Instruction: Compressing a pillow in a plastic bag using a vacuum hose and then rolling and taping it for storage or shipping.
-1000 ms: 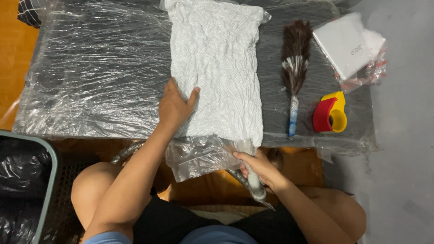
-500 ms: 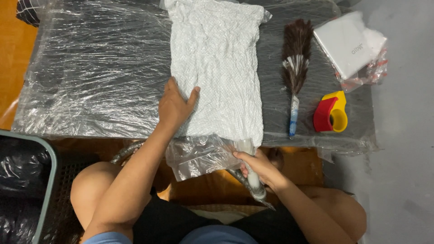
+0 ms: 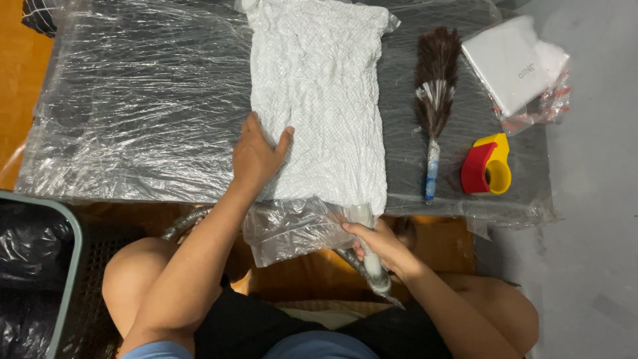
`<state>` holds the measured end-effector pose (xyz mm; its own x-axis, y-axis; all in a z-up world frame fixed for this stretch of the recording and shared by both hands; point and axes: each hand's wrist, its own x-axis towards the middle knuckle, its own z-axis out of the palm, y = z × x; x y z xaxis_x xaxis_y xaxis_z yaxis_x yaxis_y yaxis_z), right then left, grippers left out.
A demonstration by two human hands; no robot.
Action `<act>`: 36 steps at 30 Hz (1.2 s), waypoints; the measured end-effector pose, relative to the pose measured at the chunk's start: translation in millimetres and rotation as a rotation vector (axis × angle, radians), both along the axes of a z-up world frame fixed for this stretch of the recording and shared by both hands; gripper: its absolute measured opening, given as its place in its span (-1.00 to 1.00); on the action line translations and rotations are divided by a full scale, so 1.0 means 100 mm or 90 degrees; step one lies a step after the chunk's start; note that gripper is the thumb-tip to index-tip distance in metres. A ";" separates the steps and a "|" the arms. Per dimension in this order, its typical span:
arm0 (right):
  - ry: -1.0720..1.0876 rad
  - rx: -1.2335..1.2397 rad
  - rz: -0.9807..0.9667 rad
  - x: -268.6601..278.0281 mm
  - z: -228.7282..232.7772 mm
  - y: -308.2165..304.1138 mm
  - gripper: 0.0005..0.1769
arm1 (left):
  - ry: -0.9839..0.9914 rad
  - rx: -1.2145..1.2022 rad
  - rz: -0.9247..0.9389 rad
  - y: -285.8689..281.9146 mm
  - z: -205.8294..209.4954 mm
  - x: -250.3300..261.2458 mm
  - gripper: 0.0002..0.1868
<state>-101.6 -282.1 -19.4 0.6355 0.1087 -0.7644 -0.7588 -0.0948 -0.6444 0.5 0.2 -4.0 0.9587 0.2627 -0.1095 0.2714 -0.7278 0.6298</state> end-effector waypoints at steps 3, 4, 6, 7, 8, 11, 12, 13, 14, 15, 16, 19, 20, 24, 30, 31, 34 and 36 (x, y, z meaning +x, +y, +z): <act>0.000 0.001 0.000 0.00 0.01 0.00 -0.59 | -0.002 0.001 0.000 0.00 0.00 0.00 -0.09; 0.000 0.001 -0.001 0.00 0.01 0.00 -0.59 | -0.003 0.002 0.000 -0.01 0.00 0.00 -0.09; 0.000 -0.001 -0.004 0.00 0.01 0.00 -0.58 | -0.002 0.002 0.001 -0.01 -0.01 0.00 -0.09; -0.001 -0.003 -0.006 0.00 0.00 0.00 -0.58 | -0.002 0.002 0.001 -0.01 -0.01 0.00 -0.09; -0.001 -0.003 -0.006 0.00 0.00 -0.01 -0.58 | -0.002 0.002 0.001 -0.01 -0.01 0.00 -0.09; 0.003 -0.006 -0.001 0.00 0.00 -0.01 -0.58 | 0.005 -0.002 0.000 -0.01 0.01 0.00 -0.08; 0.005 -0.008 -0.001 0.00 0.01 -0.01 -0.58 | 0.006 0.000 0.000 0.00 0.01 0.00 -0.09; 0.007 -0.010 -0.001 0.00 0.02 0.00 -0.58 | 0.006 0.003 0.000 0.00 0.01 0.00 -0.09; 0.007 -0.010 -0.001 0.01 0.03 0.01 -0.58 | 0.006 0.003 0.000 0.00 0.01 0.00 -0.09; 0.008 -0.011 -0.002 0.01 0.04 0.01 -0.58 | 0.005 0.002 0.000 0.00 0.02 0.00 -0.09; 0.009 -0.012 -0.003 0.00 0.04 0.02 -0.58 | 0.003 0.000 0.000 0.00 0.02 0.00 -0.09; 0.011 -0.008 -0.003 0.01 0.03 0.01 -0.59 | -0.001 0.002 0.000 0.00 0.01 -0.01 -0.09; 0.011 -0.007 -0.003 0.01 0.04 0.01 -0.59 | -0.001 0.002 0.000 0.00 0.04 -0.01 -0.09; 0.011 -0.004 -0.005 0.01 0.05 0.01 -0.59 | 0.007 -0.006 -0.005 -0.02 0.11 -0.02 -0.10; 0.007 -0.005 -0.006 0.01 0.04 0.01 -0.58 | 0.007 -0.003 -0.006 -0.02 0.10 -0.01 -0.10; 0.008 -0.006 -0.007 0.00 0.04 0.01 -0.59 | 0.009 -0.001 -0.007 -0.02 0.10 -0.01 -0.10; 0.007 -0.009 -0.008 0.00 0.07 0.02 -0.60 | 0.015 -0.010 -0.011 -0.01 0.12 -0.02 -0.10; 0.007 -0.011 -0.008 0.00 0.06 0.02 -0.60 | 0.014 -0.012 -0.011 -0.01 0.11 -0.02 -0.10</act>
